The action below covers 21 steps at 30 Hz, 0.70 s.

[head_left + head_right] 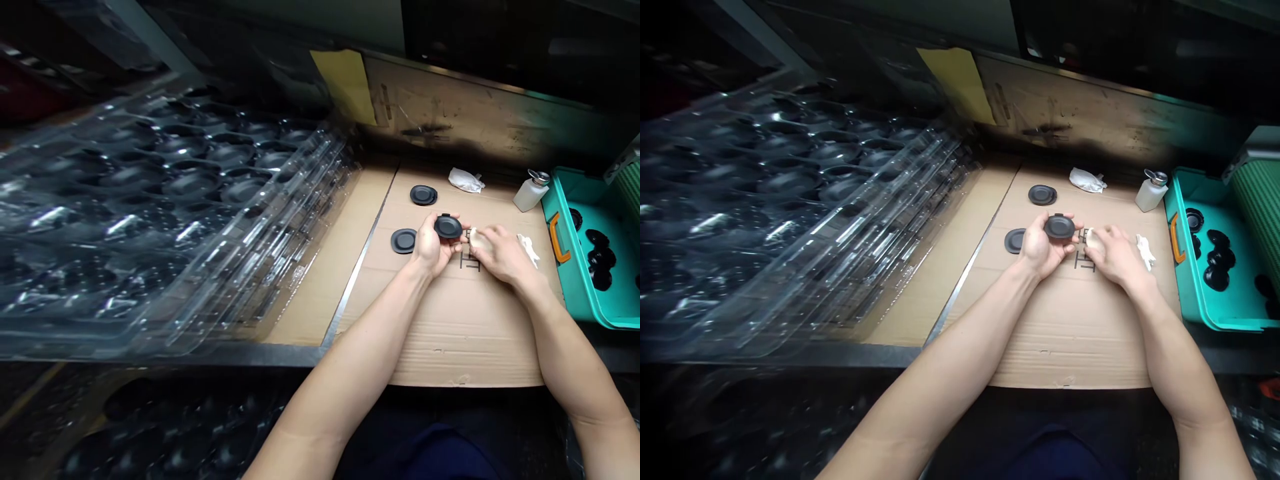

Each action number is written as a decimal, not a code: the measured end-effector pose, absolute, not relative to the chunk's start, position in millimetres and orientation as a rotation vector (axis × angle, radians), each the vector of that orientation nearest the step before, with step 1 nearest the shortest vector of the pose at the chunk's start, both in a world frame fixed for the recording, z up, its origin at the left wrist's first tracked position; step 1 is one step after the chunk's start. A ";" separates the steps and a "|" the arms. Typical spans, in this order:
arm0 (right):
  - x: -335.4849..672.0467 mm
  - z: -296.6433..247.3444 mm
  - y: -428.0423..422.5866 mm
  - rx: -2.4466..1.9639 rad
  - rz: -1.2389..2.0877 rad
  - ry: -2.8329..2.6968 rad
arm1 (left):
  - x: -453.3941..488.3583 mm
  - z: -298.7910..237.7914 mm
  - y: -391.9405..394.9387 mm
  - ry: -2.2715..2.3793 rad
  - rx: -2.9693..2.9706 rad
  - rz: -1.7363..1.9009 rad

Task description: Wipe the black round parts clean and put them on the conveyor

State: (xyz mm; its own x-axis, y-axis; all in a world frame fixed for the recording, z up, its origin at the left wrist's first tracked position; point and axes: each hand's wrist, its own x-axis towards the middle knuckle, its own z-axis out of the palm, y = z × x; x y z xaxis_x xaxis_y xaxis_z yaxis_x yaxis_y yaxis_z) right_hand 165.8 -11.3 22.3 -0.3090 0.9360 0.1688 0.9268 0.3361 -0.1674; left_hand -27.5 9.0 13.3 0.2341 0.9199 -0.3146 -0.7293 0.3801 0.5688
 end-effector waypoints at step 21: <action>107.5 -1.6 -25.3 -1.519 -0.029 -2.102 | -10.9 5.2 4.2 0.598 0.295 1.127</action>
